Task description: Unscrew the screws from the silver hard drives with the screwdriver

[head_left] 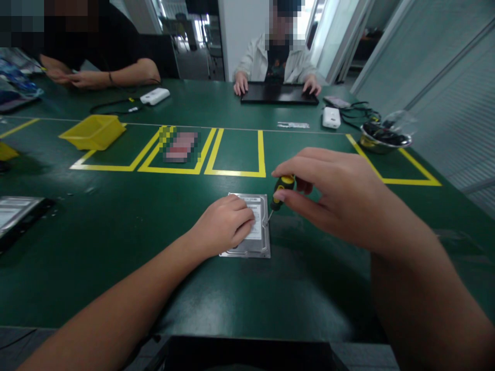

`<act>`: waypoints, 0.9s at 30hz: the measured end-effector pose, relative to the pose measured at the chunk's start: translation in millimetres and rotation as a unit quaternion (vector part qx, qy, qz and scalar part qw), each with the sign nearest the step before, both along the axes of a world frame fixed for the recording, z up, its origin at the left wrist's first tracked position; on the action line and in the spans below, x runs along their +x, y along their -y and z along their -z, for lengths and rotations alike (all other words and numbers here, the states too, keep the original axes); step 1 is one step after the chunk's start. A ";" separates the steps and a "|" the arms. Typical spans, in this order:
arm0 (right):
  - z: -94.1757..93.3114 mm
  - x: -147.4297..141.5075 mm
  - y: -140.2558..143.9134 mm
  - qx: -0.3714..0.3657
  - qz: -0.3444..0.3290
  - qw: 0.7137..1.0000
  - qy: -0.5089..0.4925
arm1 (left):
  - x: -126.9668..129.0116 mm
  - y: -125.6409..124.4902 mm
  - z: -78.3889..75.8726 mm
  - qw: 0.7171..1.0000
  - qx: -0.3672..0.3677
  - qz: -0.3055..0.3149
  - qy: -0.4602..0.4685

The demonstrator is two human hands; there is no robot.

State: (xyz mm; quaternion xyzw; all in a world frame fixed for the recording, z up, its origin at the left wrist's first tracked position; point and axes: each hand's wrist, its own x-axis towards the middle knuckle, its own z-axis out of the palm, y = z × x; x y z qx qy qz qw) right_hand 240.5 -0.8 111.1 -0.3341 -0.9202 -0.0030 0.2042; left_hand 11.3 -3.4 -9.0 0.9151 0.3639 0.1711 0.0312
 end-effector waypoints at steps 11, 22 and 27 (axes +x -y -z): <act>2.6 0.5 -2.3 -0.001 0.000 1.000 0.001 | -0.1 -0.5 0.1 1.000 0.006 0.006 -0.001; -16.7 15.0 8.7 0.075 0.057 0.996 0.004 | -2.4 0.2 1.7 1.000 0.002 0.008 0.011; -11.2 15.3 2.8 0.083 0.118 0.987 0.072 | -1.9 0.6 0.0 1.000 0.002 0.009 0.012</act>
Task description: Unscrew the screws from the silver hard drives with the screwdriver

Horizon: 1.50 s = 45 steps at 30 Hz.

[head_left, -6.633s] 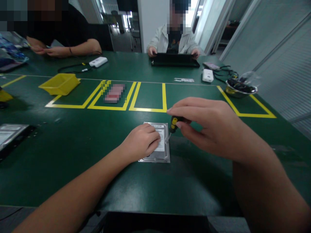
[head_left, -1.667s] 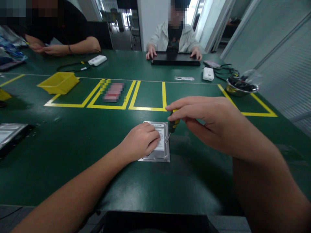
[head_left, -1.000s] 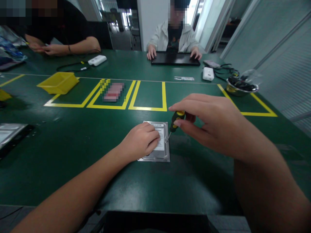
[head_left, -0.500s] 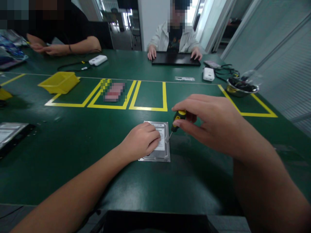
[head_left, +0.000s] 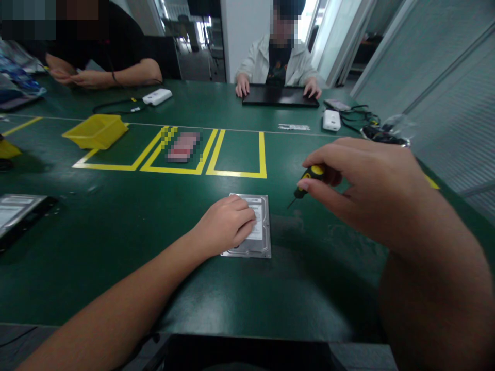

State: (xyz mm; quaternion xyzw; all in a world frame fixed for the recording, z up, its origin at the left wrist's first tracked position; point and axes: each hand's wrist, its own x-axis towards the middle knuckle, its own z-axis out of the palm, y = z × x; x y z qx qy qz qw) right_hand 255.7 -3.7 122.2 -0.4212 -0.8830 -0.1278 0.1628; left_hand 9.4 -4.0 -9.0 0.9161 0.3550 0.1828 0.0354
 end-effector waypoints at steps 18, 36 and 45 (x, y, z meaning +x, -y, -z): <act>23.3 -25.8 -12.3 0.000 0.359 0.933 0.033 | -7.6 -0.4 -2.8 0.999 -0.008 0.003 0.032; 70.5 -17.3 -34.0 -0.107 0.374 0.918 0.072 | -9.9 1.7 -0.6 0.999 -0.008 -0.008 0.046; 91.2 -2.1 -15.6 -0.224 0.370 0.894 0.119 | -10.4 2.7 0.5 0.999 0.004 -0.008 0.033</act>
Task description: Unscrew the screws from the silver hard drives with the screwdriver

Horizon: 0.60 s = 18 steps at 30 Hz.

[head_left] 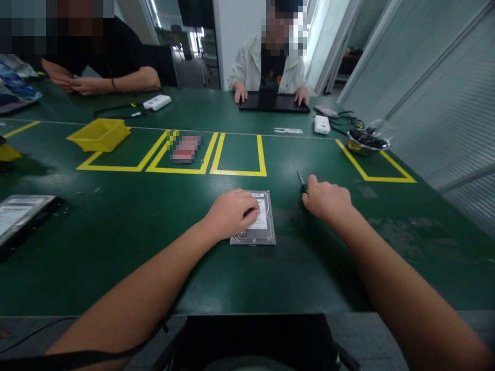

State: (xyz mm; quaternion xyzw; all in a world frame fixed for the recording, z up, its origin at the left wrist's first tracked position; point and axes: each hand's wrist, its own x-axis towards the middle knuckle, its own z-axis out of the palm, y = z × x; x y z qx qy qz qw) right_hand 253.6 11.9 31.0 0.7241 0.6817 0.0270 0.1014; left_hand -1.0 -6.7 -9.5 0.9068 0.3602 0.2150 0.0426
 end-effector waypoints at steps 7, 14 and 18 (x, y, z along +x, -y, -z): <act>4.9 9.5 8.3 -0.024 0.023 0.999 -0.015 | 0.9 0.6 1.2 1.000 0.003 0.000 -0.009; 9.7 19.9 7.2 -0.019 0.051 0.998 -0.030 | 1.6 1.3 0.7 1.000 0.011 0.007 -0.014; 10.8 32.8 6.1 -0.021 0.064 0.997 -0.037 | 0.2 -1.1 1.3 1.000 -0.001 0.001 0.030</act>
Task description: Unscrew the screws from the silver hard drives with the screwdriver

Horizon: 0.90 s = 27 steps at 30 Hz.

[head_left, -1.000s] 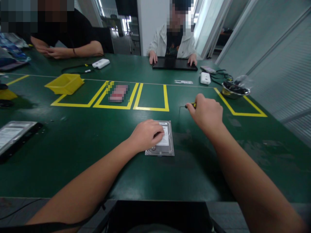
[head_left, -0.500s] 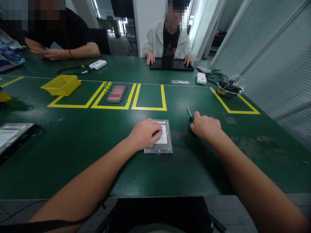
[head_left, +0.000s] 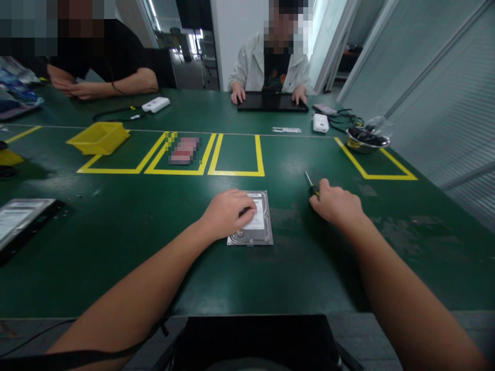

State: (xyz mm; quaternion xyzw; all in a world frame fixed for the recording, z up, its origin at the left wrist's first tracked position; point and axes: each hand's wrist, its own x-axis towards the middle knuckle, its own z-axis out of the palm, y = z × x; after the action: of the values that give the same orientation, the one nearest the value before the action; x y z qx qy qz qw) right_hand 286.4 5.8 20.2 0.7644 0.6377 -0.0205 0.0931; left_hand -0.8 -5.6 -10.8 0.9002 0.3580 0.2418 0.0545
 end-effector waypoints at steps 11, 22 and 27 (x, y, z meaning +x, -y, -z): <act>2.7 21.2 4.0 -0.023 -0.053 0.998 -0.037 | -4.7 -11.7 8.5 0.973 -0.001 -0.147 0.179; 6.1 6.7 10.2 0.010 -0.109 0.992 -0.062 | -10.4 -41.6 27.6 0.902 -0.135 -0.295 0.286; 5.8 1.1 12.2 0.015 -0.151 0.985 -0.076 | -8.4 -43.1 29.1 0.906 -0.130 -0.289 0.279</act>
State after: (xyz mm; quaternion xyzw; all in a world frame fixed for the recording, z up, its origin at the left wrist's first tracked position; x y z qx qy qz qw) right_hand 287.5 -6.4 14.4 0.6566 0.7515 -0.0541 0.0348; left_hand -9.2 37.5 -39.9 0.6380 0.6012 0.4393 0.1965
